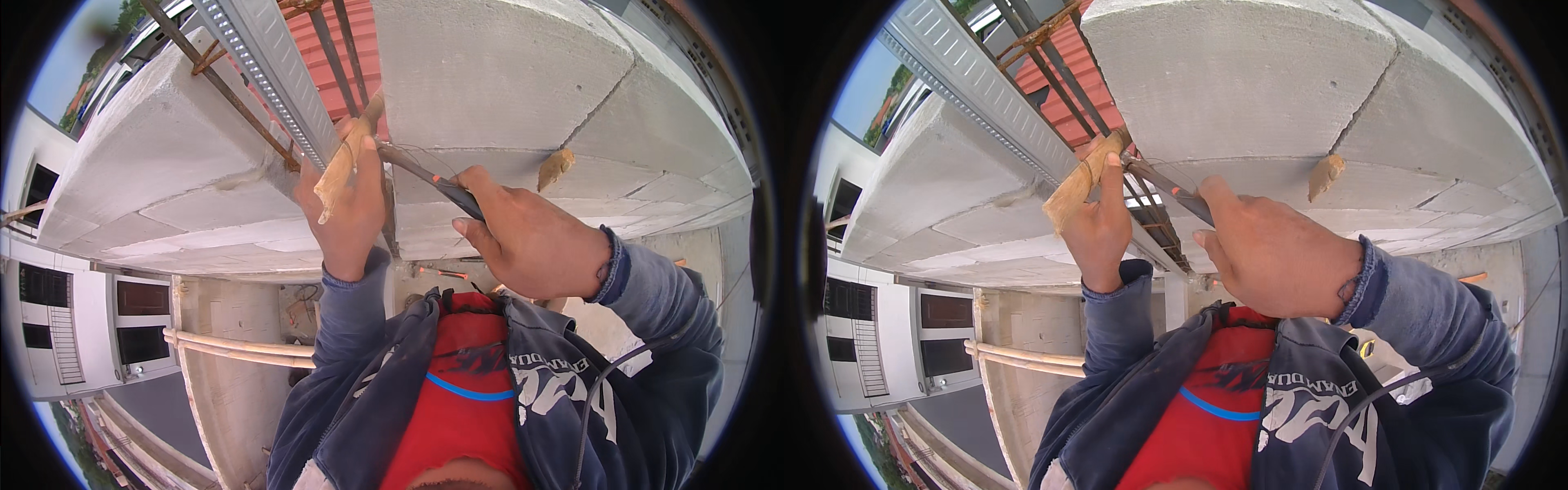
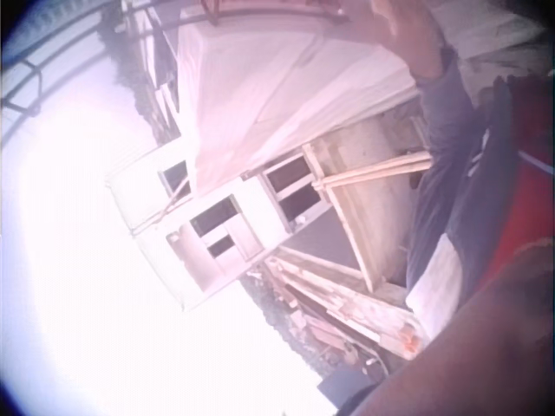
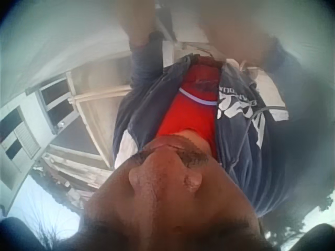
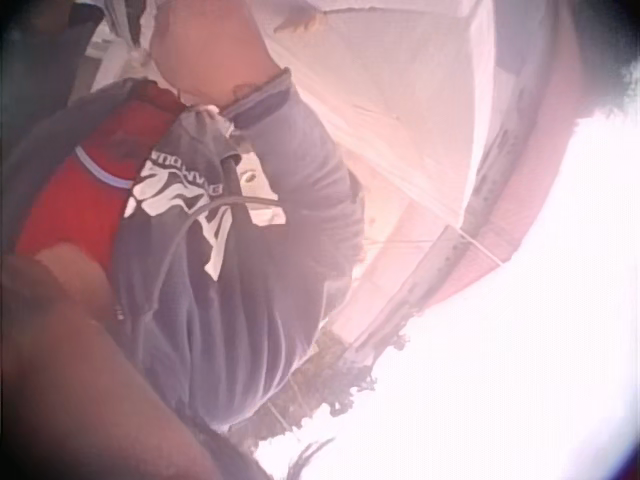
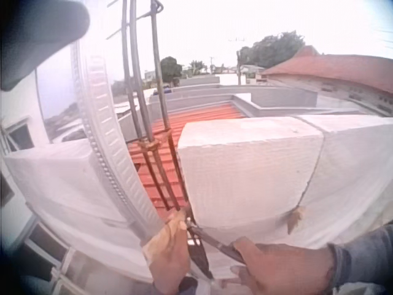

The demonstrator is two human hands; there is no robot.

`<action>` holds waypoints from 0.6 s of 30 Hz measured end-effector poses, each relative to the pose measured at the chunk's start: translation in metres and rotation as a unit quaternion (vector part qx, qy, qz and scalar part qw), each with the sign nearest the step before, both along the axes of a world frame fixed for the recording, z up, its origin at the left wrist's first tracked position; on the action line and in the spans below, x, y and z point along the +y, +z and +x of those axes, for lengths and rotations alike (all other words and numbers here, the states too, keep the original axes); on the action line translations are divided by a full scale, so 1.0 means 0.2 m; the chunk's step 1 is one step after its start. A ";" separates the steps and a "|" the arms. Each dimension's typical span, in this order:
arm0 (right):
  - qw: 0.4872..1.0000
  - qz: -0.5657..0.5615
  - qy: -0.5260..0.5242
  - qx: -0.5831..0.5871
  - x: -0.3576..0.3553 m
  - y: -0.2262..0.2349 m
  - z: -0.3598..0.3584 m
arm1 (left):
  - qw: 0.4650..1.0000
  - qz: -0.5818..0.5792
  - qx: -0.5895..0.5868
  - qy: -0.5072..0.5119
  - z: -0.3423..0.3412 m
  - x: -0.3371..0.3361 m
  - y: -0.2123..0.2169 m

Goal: The person cuts a bamboo stick with a machete, then uses pliers to tie wire around metal rebar and a metal channel on a rooftop structure. The person repeatedly wraps and twists wire to secure the bamboo to the rebar framework.

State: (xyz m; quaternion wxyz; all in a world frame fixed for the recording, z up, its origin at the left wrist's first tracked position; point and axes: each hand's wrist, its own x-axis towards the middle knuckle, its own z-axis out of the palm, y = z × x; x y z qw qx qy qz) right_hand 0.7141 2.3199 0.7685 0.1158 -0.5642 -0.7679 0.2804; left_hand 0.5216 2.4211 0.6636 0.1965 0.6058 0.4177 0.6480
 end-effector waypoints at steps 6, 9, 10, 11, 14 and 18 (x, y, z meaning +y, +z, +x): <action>0.975 0.006 0.066 -0.212 0.08 0.29 -0.05 | 0.999 -0.004 0.033 -0.003 -0.01 -0.02 0.03; 0.981 0.007 0.058 -0.186 0.07 0.30 -0.04 | 1.000 -0.005 0.027 0.013 -0.01 -0.01 0.03; 0.987 -0.009 0.040 -0.154 0.07 0.24 -0.02 | 0.999 -0.006 0.023 0.028 -0.01 -0.01 0.01; 0.992 -0.024 0.024 -0.123 0.08 0.16 0.00 | 0.999 -0.005 0.021 0.028 -0.02 -0.01 0.02; 0.954 -0.196 -0.051 0.219 0.07 -0.17 0.07 | 0.999 -0.001 0.030 0.029 -0.02 -0.02 0.04; 0.767 -0.311 -0.085 0.555 -0.02 -0.63 -0.02 | 0.998 -0.013 0.065 0.015 -0.02 -0.03 0.04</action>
